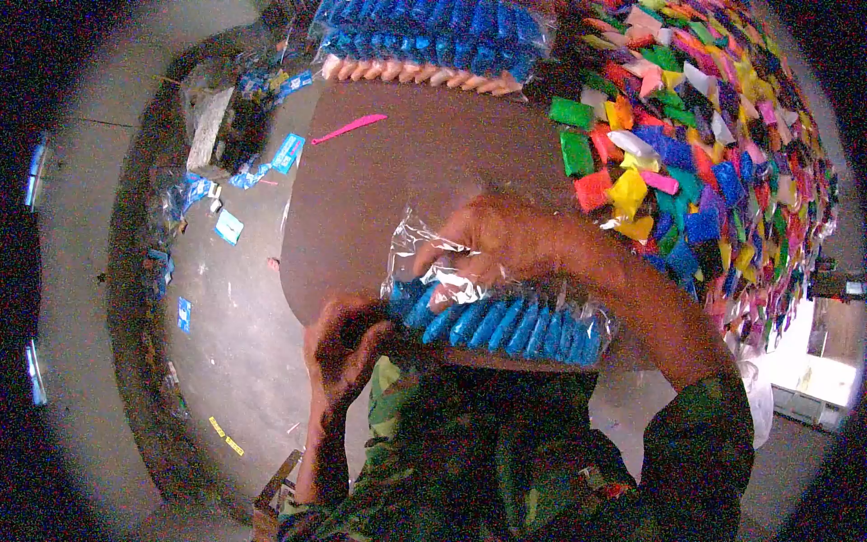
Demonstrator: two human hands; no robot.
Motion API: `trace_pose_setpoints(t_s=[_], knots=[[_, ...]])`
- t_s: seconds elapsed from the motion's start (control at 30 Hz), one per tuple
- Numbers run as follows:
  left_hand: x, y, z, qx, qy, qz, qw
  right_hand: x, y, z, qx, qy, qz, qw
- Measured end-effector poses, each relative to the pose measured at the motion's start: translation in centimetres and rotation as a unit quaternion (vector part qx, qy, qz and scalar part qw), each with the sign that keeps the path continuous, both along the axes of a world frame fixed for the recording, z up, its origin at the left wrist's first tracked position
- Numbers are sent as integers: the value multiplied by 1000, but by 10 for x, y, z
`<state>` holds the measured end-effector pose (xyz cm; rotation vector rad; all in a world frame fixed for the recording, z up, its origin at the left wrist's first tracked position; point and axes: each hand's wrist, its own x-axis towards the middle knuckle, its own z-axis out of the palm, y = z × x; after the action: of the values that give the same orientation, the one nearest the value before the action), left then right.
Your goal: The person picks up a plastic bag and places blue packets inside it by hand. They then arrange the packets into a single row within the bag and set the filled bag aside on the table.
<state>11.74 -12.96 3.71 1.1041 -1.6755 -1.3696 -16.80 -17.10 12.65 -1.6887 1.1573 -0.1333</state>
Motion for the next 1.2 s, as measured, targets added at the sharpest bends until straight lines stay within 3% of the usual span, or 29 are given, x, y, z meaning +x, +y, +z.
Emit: trace_pose_setpoints(t_s=[0.1, 0.2, 0.4, 0.5, 0.6, 0.7, 0.8, 0.9, 1.1, 1.2], knots=[[1, -2, 2, -13, -16, -6, 1000, 1, 0, -18, -130, -38, 40, 990], [1, -2, 0, -30, -9, -9, 999, 3, -3, -29, -152, -90, 55, 983], [0, -1, 2, 8, 5, -4, 1000, 19, -2, 2, -6, -16, 7, 1000], [0, -1, 2, 8, -2, -8, 1000, 18, 3, -28, -92, -119, 18, 988], [1, 2, 6, 93, 58, 9, 994, 17, 7, -26, -92, -117, 1, 989], [1, 0, 11, 85, 35, 15, 996, 12, 10, -29, -111, -145, 1, 983], [0, 1, 13, 106, 64, 19, 992, 11, 17, -18, -44, -151, -53, 986], [1, -1, 14, 119, 72, 14, 990, 5, 14, -34, -77, -210, -29, 974], [2, -3, 15, 124, 60, -10, 990, 10, 9, -35, -83, -134, -1, 988], [1, -3, 12, 94, 32, -6, 995, 11, 2, -42, -88, -195, 18, 977]])
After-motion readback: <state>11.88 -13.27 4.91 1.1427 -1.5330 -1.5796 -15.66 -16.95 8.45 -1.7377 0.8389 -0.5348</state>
